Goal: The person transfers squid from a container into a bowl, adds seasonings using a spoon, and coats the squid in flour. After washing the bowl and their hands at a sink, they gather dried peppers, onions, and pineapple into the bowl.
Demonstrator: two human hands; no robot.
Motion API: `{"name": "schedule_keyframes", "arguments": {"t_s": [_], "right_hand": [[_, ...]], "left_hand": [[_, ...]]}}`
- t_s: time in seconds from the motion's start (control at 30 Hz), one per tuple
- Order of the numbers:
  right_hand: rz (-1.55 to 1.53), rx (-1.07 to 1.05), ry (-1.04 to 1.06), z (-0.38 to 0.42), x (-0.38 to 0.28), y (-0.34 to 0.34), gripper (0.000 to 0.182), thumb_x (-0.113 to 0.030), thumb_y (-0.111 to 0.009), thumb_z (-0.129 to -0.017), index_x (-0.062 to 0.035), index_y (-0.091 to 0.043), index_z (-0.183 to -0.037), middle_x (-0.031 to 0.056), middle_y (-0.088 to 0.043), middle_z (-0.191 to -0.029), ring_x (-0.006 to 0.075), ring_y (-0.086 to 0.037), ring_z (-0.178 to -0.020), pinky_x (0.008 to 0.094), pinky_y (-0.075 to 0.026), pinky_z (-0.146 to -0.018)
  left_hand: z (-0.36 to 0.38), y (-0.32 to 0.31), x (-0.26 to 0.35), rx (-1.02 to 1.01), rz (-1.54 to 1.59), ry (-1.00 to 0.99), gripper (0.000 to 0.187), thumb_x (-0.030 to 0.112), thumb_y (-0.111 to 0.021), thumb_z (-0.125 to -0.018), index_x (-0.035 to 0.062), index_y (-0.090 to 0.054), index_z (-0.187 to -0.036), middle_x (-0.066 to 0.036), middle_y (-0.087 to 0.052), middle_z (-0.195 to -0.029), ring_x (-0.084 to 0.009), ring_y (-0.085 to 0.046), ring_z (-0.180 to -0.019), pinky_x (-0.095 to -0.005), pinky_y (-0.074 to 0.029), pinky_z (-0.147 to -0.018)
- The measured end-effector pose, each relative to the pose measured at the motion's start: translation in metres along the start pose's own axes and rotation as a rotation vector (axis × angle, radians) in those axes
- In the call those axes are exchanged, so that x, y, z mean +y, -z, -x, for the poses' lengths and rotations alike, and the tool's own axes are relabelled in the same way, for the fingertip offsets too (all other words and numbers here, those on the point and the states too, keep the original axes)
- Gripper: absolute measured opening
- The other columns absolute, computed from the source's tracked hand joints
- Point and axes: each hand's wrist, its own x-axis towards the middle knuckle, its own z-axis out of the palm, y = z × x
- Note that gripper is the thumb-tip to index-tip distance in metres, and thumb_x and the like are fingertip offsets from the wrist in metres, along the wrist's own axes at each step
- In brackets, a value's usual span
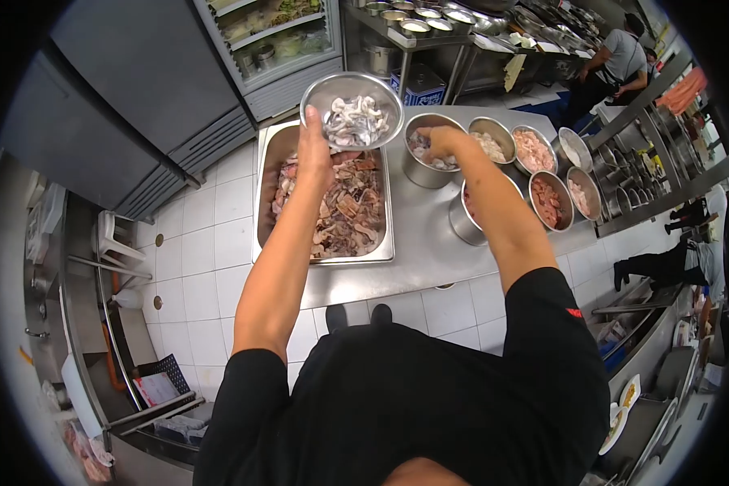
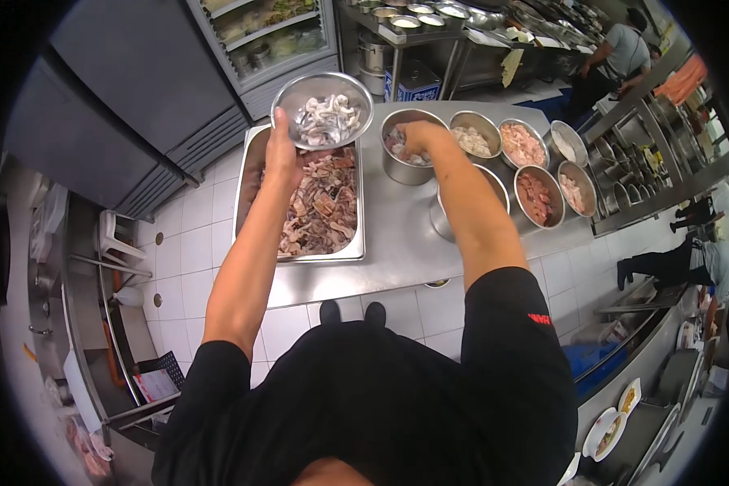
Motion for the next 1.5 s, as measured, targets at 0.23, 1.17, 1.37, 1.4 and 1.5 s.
{"name": "schedule_keyframes", "arguments": {"t_s": [0.23,1.17,1.37,1.4,1.5], "right_hand": [[0.179,0.067,-0.05,-0.044,0.003,-0.048,0.036,-0.03,-0.058,-0.087,-0.0129,-0.065,-0.117,0.0156,-0.068,-0.111,0.0326,-0.064,-0.109,0.0442,-0.052,-0.09],[-0.4,0.32,0.276,0.027,0.002,0.14,0.026,-0.008,-0.072,-0.076,-0.0036,-0.069,-0.102,0.0074,-0.072,-0.087,0.0166,-0.067,-0.077,0.0317,-0.052,-0.072],[-0.532,0.332,0.34,0.078,-0.046,0.167,0.025,-0.014,-0.071,-0.078,-0.0045,-0.069,-0.101,0.0026,-0.068,-0.082,0.0114,-0.06,-0.072,0.0287,-0.05,-0.067],[-0.531,0.335,0.36,0.08,-0.049,0.164,0.026,-0.016,-0.071,-0.077,-0.0048,-0.069,-0.101,0.0025,-0.068,-0.081,0.0115,-0.06,-0.072,0.0289,-0.05,-0.067],[-0.118,0.183,0.24,0.069,-0.055,0.122,0.032,-0.019,-0.074,-0.074,-0.0089,-0.071,-0.104,0.0071,-0.07,-0.082,0.0156,-0.065,-0.075,0.0307,-0.053,-0.069]], "left_hand": [[0.025,0.027,0.01,0.052,-0.068,-0.012,0.069,0.059,-0.036,-0.099,0.0025,-0.036,-0.139,-0.02,-0.059,-0.124,-0.0303,-0.068,-0.099,-0.0437,-0.064,-0.067],[0.005,-0.019,-0.011,-0.154,-0.136,0.062,0.063,0.054,-0.044,-0.099,0.0093,-0.037,-0.143,-0.016,-0.057,-0.125,-0.0268,-0.068,-0.097,-0.0434,-0.064,-0.06],[0.001,-0.046,-0.036,-0.255,-0.083,0.173,0.064,0.061,-0.039,-0.097,0.0141,-0.039,-0.141,-0.013,-0.063,-0.118,-0.0254,-0.07,-0.091,-0.0411,-0.062,-0.059],[0.003,-0.052,-0.037,-0.281,-0.073,0.185,0.064,0.061,-0.039,-0.097,0.0139,-0.039,-0.141,-0.013,-0.063,-0.118,-0.0255,-0.07,-0.091,-0.0415,-0.062,-0.06],[0.023,-0.068,-0.03,-0.347,-0.075,0.192,0.069,0.062,-0.041,-0.096,0.0062,-0.047,-0.136,-0.016,-0.063,-0.12,-0.0279,-0.068,-0.098,-0.0477,-0.061,-0.07]]}}
